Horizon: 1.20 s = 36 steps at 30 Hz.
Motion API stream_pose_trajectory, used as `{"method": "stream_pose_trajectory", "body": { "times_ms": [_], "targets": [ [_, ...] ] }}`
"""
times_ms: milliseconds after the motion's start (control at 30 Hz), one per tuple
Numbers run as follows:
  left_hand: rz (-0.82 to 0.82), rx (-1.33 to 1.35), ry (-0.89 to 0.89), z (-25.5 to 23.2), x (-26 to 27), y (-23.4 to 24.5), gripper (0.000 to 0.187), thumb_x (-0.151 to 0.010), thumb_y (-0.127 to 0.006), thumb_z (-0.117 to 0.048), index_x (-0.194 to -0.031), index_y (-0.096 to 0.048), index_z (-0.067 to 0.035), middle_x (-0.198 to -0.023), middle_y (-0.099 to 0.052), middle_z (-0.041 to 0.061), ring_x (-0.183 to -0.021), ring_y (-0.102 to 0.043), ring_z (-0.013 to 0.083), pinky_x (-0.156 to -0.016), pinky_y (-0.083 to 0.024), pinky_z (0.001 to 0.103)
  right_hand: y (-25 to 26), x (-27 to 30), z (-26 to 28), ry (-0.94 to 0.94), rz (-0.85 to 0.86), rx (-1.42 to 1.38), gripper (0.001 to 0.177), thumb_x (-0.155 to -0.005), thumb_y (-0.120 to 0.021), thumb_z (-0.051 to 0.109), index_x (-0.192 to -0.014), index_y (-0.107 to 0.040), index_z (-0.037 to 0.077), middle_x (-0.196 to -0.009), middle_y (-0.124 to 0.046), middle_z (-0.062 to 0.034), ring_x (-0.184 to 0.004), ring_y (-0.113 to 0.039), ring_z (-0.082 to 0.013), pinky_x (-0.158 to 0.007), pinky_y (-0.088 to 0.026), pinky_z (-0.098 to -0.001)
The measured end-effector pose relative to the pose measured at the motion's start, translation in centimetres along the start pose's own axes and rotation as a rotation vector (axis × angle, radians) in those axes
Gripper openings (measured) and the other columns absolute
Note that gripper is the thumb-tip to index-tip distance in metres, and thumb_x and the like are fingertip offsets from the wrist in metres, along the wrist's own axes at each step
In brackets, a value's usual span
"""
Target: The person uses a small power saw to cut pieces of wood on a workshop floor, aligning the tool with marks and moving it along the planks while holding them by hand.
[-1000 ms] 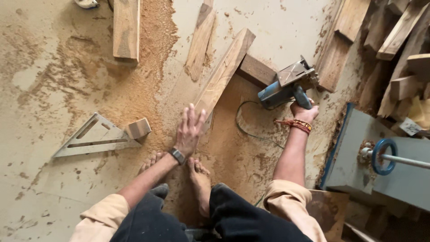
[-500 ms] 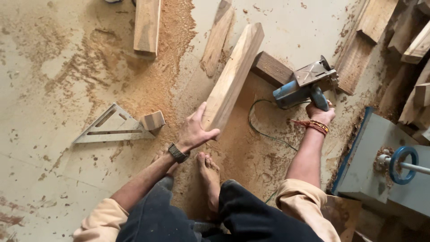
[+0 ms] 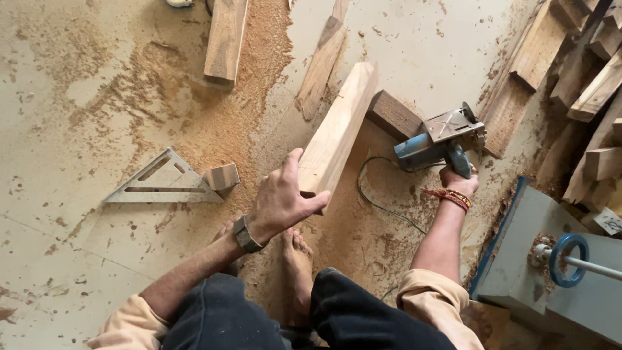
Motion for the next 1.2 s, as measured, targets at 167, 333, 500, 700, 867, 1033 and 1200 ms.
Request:
{"method": "stream_pose_trajectory", "body": {
  "times_ms": [167, 333, 500, 700, 867, 1033, 1200],
  "targets": [
    [-0.089, -0.145, -0.229, -2.2, 0.5, 0.9, 0.091, -0.082, -0.081, -0.037, -0.142, -0.035, 0.013, -0.084, -0.070, 0.026, -0.055, -0.071, 0.0247, -0.045, -0.059, 0.032, 0.0, -0.2, 0.0, 0.001, 0.061, -0.022, 0.023, -0.091, -0.053, 0.016, -0.069, -0.059, 0.015, -0.068, -0.064, -0.0018, -0.066, -0.064, -0.0208, -0.073, -0.061, -0.0409],
    [-0.109, -0.186, -0.259, -3.9, 0.0, 1.6, 0.083, -0.084, -0.081, -0.040, -0.137, -0.039, 0.007, -0.068, -0.069, 0.014, -0.047, -0.066, 0.0198, -0.039, -0.055, 0.031, 0.2, -0.7, 0.1, -0.025, 0.044, -0.024, 0.029, -0.096, -0.052, 0.021, -0.070, -0.058, 0.013, -0.069, -0.065, -0.0046, -0.067, -0.065, -0.0226, -0.072, -0.060, -0.0407],
    [-0.171, -0.213, -0.269, -5.8, -0.9, 2.6, 0.078, -0.086, -0.081, -0.048, -0.130, -0.042, 0.003, -0.058, -0.064, 0.006, -0.043, -0.063, 0.0178, -0.039, -0.052, 0.032, 0.4, -1.0, 0.4, -0.013, 0.053, -0.085, 0.043, -0.100, -0.045, 0.039, -0.068, -0.055, 0.013, -0.066, -0.062, -0.0026, -0.064, -0.063, -0.0202, -0.071, -0.058, -0.0400],
    [-0.266, -0.178, -0.364, -8.2, -1.4, 3.0, 0.075, -0.087, -0.081, -0.048, -0.129, -0.043, 0.002, -0.061, -0.063, 0.004, -0.048, -0.065, 0.0173, -0.043, -0.053, 0.031, 0.7, -1.2, 0.8, -0.013, 0.021, -0.104, 0.044, -0.102, -0.045, 0.039, -0.068, -0.055, 0.013, -0.066, -0.062, -0.0036, -0.064, -0.063, -0.0200, -0.072, -0.059, -0.0385],
    [-0.286, -0.211, -0.456, -7.8, -0.7, 2.5, 0.073, -0.088, -0.081, -0.045, -0.129, -0.043, 0.002, -0.070, -0.064, 0.007, -0.054, -0.066, 0.0170, -0.045, -0.053, 0.029, 0.6, -1.4, 0.3, -0.067, 0.041, -0.125, 0.039, -0.104, -0.048, 0.028, -0.068, -0.057, 0.015, -0.066, -0.063, -0.0018, -0.065, -0.065, -0.0185, -0.071, -0.061, -0.0384],
    [-0.217, -0.292, -0.546, -5.3, 0.9, 0.5, 0.070, -0.091, -0.080, -0.041, -0.131, -0.044, 0.003, -0.074, -0.063, 0.007, -0.052, -0.060, 0.0159, -0.044, -0.051, 0.029, 0.7, -1.7, 0.6, -0.029, 0.042, -0.079, 0.042, -0.100, -0.047, 0.039, -0.068, -0.056, 0.014, -0.068, -0.063, -0.0028, -0.067, -0.065, -0.0200, -0.074, -0.060, -0.0389],
    [-0.166, -0.557, -0.629, 0.2, 4.5, -1.3, 0.073, -0.087, -0.078, -0.040, -0.133, -0.042, 0.003, -0.094, -0.064, 0.019, -0.063, -0.063, 0.0207, -0.050, -0.053, 0.032, 1.4, -2.7, 1.2, -0.063, 0.048, -0.071, 0.031, -0.097, -0.054, 0.029, -0.070, -0.059, 0.015, -0.072, -0.065, -0.0024, -0.069, -0.065, -0.0206, -0.076, -0.059, -0.0380]
  ]
}}
Point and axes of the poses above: each hand's wrist, its own x-axis away from the middle knuckle, its own y-axis out of the back of the hand, z = x × y, the point moved 6 cm from there along -x, towards the middle knuckle
